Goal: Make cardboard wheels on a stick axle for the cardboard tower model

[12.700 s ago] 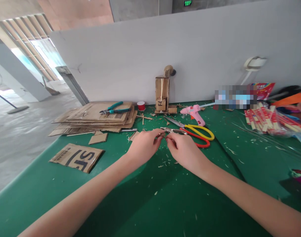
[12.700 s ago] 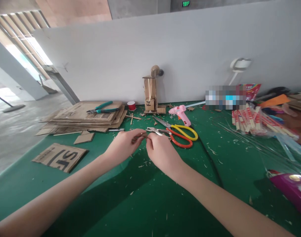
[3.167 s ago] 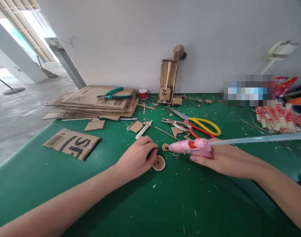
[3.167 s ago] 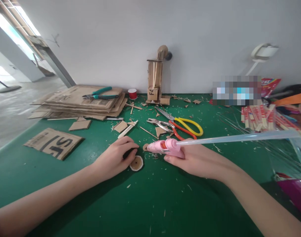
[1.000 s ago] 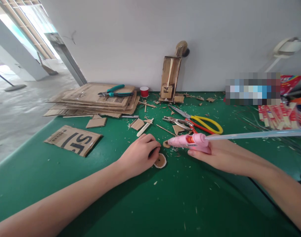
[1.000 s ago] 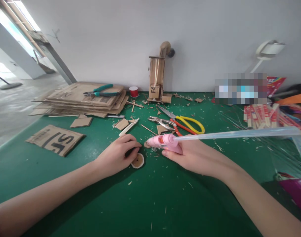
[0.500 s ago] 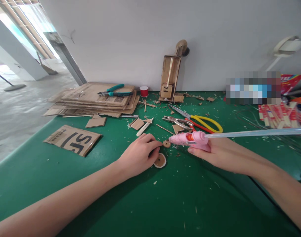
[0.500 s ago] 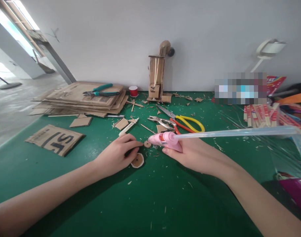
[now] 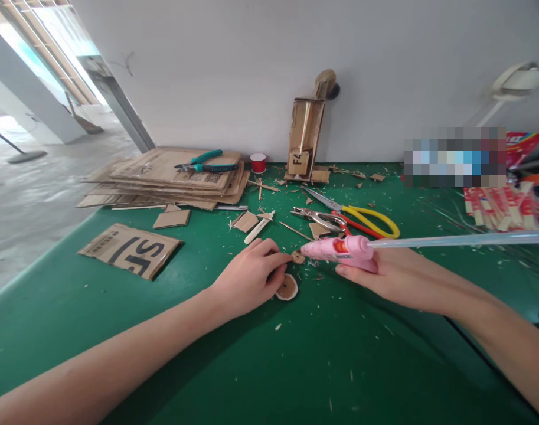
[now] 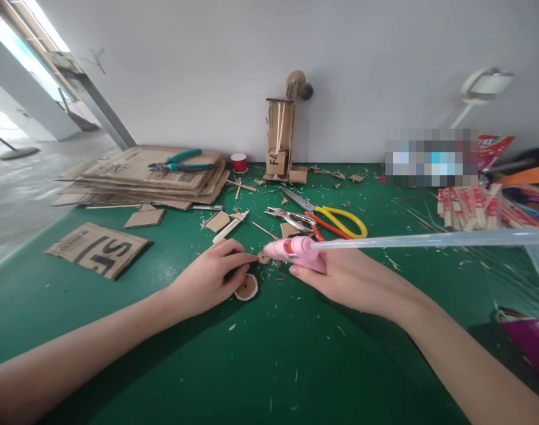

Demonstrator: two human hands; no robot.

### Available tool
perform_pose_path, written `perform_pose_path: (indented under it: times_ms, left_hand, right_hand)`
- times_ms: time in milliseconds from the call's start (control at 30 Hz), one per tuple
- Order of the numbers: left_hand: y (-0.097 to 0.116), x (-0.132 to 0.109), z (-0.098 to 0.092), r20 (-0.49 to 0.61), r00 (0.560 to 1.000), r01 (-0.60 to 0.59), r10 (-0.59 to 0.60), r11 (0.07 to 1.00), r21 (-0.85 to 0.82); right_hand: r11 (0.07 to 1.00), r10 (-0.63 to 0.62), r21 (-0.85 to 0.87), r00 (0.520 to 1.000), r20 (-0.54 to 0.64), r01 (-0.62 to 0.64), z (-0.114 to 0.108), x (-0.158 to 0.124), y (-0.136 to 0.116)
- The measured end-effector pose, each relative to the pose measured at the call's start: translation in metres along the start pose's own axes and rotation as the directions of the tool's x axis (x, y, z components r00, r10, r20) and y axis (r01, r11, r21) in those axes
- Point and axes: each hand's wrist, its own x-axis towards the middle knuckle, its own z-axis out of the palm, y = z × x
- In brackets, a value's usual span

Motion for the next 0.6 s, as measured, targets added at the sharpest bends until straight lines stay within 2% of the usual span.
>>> perform_pose_path:
  times_ms: [200, 500, 600]
  left_hand:
    - [0.0, 0.0, 0.001, -0.002, 1.0, -0.004, 0.004, 1.0, 0.006]
    - [0.001, 0.001, -0.001, 0.015, 1.0, -0.004, 0.003, 1.0, 0.009]
    - [0.001, 0.001, 0.0, 0.012, 1.0, -0.007, 0.007, 1.0, 0.013]
  right_hand:
    - [0.999, -0.04, -0.016, 0.999, -0.014, 0.04, 0.004, 0.004, 0.009]
    - [0.996, 0.084, -0.04, 0.996, -0.008, -0.084, 0.0, 0.0, -0.004]
    - [0.997, 0.06, -0.04, 0.998, -0.01, -0.06, -0.001, -0.001, -0.006]
